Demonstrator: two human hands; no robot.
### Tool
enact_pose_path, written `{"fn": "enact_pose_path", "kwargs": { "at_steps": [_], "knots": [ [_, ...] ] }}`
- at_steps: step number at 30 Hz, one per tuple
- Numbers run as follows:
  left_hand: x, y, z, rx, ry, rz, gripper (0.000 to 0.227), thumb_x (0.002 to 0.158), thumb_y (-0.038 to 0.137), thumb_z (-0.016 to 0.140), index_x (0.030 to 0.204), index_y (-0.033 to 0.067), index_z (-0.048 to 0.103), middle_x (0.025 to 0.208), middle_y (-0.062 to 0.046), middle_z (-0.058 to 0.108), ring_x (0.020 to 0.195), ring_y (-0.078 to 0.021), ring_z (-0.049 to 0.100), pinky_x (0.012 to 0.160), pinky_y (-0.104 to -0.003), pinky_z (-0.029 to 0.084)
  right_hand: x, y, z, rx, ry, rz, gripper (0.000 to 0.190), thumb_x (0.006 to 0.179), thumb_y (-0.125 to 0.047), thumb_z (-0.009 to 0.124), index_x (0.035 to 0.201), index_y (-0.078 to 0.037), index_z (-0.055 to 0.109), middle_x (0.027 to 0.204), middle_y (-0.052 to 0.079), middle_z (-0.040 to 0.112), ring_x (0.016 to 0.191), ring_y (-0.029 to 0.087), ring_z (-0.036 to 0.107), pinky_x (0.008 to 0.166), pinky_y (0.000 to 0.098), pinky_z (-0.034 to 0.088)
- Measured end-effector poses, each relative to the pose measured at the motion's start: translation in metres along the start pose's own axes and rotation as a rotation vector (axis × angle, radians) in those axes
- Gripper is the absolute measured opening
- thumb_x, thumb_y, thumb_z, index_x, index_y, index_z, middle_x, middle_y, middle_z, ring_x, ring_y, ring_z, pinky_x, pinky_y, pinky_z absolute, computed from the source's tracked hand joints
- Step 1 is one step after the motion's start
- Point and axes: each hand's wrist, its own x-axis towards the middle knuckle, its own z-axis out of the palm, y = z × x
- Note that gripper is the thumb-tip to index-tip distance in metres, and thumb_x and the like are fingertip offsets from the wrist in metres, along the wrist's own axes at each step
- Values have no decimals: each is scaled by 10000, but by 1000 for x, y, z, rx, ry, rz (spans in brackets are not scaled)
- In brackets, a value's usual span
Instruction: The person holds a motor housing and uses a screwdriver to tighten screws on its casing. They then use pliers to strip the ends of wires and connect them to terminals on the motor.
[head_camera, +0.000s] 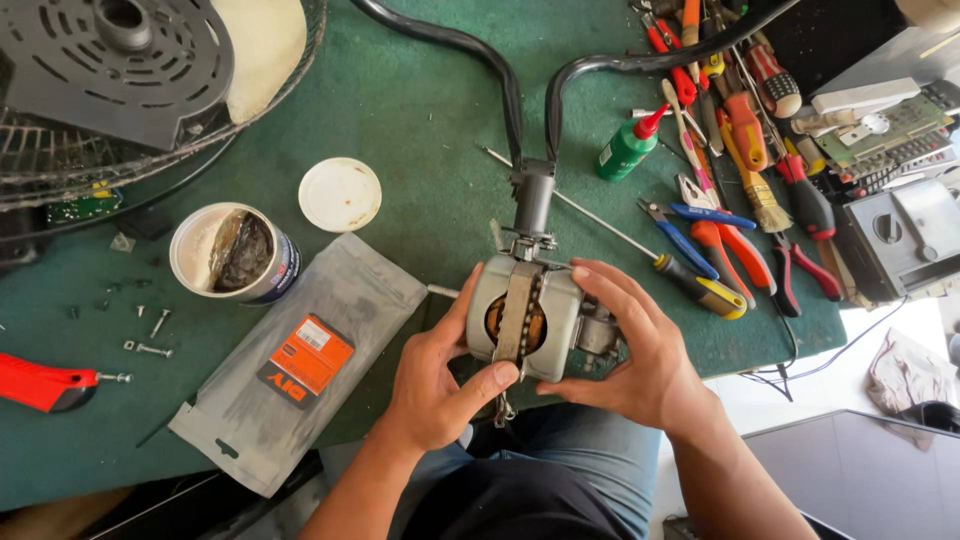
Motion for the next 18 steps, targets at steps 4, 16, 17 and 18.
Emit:
{"fn": "enact_pose_path", "kwargs": {
  "at_steps": [4, 16, 17, 18],
  "knots": [
    [-1, -1, 1, 17, 5, 3, 947, 899, 351, 720, 1689, 78, 274, 1233, -52, 818, 1034, -135, 803, 959, -279, 627, 4, -3, -6, 14, -31, 5, 1136, 657, -509, 1017, 1556, -70, 478, 1552, 252, 593, 1452, 369, 619, 1216, 464, 514],
    [-1, -6, 4, -33, 34, -6, 932, 875, 254, 742, 1684, 94, 306, 1305, -56, 793, 1082, -111, 771, 1031, -301, 634, -2, -3, -1, 8, -21, 0, 1140, 697, -532, 977, 1605, -88, 450, 1585, 254, 556, 1489, 373, 584, 1226, 461, 491],
    [-2, -8, 4, -54, 47, -1, 931, 868, 249, 741, 1681, 84, 321, 1330, -64, 776, 1101, -105, 747, 1027, -300, 629, -3, -3, 2, 29, -11, 5, 1162, 701, -573, 946, 1622, -93, 423, 1619, 265, 521, 1530, 387, 541, 1238, 484, 479],
    [-2, -10, 4, -76, 59, 4, 929, 860, 245, 741, 1678, 75, 336, 1356, -73, 759, 1120, -99, 724, 1024, -299, 623, -4, -3, 4, 51, -2, 9, 1186, 704, -613, 915, 1638, -98, 397, 1653, 276, 487, 1571, 400, 498, 1250, 507, 467]
  ]
}}
